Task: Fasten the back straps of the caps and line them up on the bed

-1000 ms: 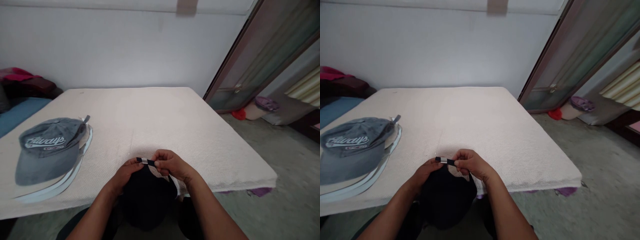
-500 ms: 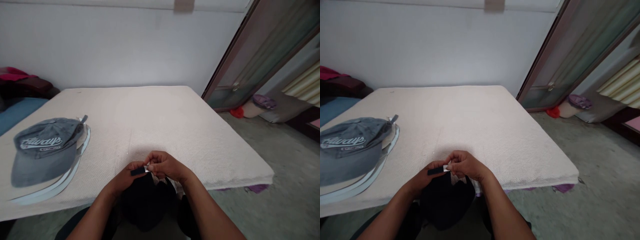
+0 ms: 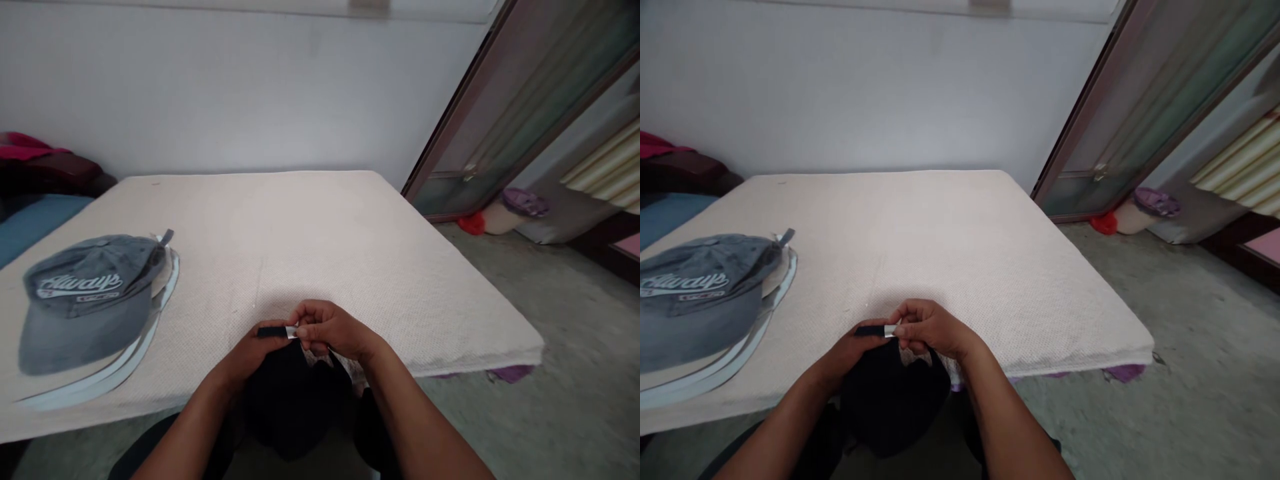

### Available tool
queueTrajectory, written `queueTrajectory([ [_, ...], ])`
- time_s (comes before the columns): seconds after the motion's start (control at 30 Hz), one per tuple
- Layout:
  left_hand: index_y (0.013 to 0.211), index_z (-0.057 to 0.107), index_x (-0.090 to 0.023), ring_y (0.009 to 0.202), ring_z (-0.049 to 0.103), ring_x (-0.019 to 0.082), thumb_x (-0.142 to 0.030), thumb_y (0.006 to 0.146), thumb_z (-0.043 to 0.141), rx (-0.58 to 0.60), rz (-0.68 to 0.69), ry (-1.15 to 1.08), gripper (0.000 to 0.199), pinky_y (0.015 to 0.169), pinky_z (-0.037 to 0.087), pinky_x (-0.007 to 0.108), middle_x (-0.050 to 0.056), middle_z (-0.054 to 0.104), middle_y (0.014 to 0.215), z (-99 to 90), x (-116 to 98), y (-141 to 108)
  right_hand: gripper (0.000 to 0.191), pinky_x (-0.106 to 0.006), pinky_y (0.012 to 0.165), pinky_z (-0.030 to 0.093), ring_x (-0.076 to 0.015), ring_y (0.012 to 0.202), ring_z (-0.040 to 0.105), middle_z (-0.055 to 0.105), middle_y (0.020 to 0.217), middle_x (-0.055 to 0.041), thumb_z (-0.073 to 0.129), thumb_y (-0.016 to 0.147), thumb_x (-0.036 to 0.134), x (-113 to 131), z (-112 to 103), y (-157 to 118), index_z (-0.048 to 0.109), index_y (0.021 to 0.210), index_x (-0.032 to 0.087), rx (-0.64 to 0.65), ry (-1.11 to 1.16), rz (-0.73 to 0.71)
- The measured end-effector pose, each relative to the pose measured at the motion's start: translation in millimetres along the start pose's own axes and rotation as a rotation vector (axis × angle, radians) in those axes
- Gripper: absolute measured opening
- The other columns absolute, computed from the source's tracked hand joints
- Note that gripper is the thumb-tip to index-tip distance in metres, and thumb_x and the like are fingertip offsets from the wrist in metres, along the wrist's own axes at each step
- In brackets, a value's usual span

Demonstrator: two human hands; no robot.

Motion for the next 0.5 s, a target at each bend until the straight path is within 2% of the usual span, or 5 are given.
queueTrajectory([
  [0.17, 0.094, 0.073, -0.021, 0.068, 0.062, 0.015, -0.028, 0.069, 0.073, 0.039, 0.011, 0.053, 0.026, 0.064, 0.044, 0.023, 0.002, 0.072, 0.076, -1.0, 3.6, -0.5, 0.019, -0.016, 0.037, 0.029, -0.003, 0.04, 0.038, 0.053, 0.056, 0.0062, 0.067, 0.075, 0.025, -1.5, -0.9, 0.0, 0.059, 0.089, 0.016, -0.025, -0.08, 0.051],
  [0.3, 0.1, 0.071, -0.02, 0.07, 0.062, 0.016, -0.03, 0.068, 0.073, 0.147, 0.032, 0.051, 0.033, 0.064, 0.044, 0.024, 0.003, 0.072, 0.081, 4.9, 3.1, -4.1, 0.018, -0.016, 0.037, 0.028, -0.0038, 0.041, 0.039, 0.051, 0.053, 0.0068, 0.068, 0.072, 0.025, -2.2, -1.4, 0.7, 0.058, 0.084, 0.016, -0.05, -0.099, 0.094],
  [0.37, 0.102, 0.07, -0.018, 0.073, 0.063, 0.019, -0.036, 0.07, 0.071, 0.088, 0.021, 0.074, 0.036, 0.067, 0.045, 0.027, 0.005, 0.072, 0.082, 4.6, 3.4, -4.9, 0.017, -0.016, 0.037, 0.028, -0.0038, 0.041, 0.039, 0.05, 0.052, 0.0069, 0.068, 0.072, 0.024, -3.2, -2.0, 1.9, 0.057, 0.083, 0.016, -0.057, -0.09, 0.091],
  [0.47, 0.101, 0.07, -0.017, 0.08, 0.065, 0.023, -0.044, 0.075, 0.064, -0.115, 0.005, 0.139, 0.037, 0.073, 0.046, 0.031, 0.007, 0.073, 0.082, -0.5, 4.2, -3.2, 0.013, -0.015, 0.037, 0.028, -0.0039, 0.041, 0.04, 0.051, 0.054, 0.0065, 0.065, 0.072, 0.02, -5.9, -3.9, 4.8, 0.057, 0.082, 0.016, -0.068, -0.075, 0.081],
  [0.5, 0.1, 0.07, -0.016, 0.08, 0.065, 0.023, -0.045, 0.075, 0.064, -0.151, 0.0, 0.155, 0.038, 0.073, 0.046, 0.031, 0.008, 0.073, 0.081, -1.3, 4.7, -2.0, 0.012, -0.015, 0.037, 0.027, -0.0039, 0.041, 0.04, 0.051, 0.054, 0.0063, 0.064, 0.072, 0.019, -6.8, -4.6, 5.9, 0.057, 0.081, 0.016, -0.074, -0.07, 0.081],
])
Point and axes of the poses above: each hand's wrist, its own y-axis towards the middle knuckle, its own z-axis out of the palm, x = y × z, the point moved 4 cm from there along y, towards the middle knuckle
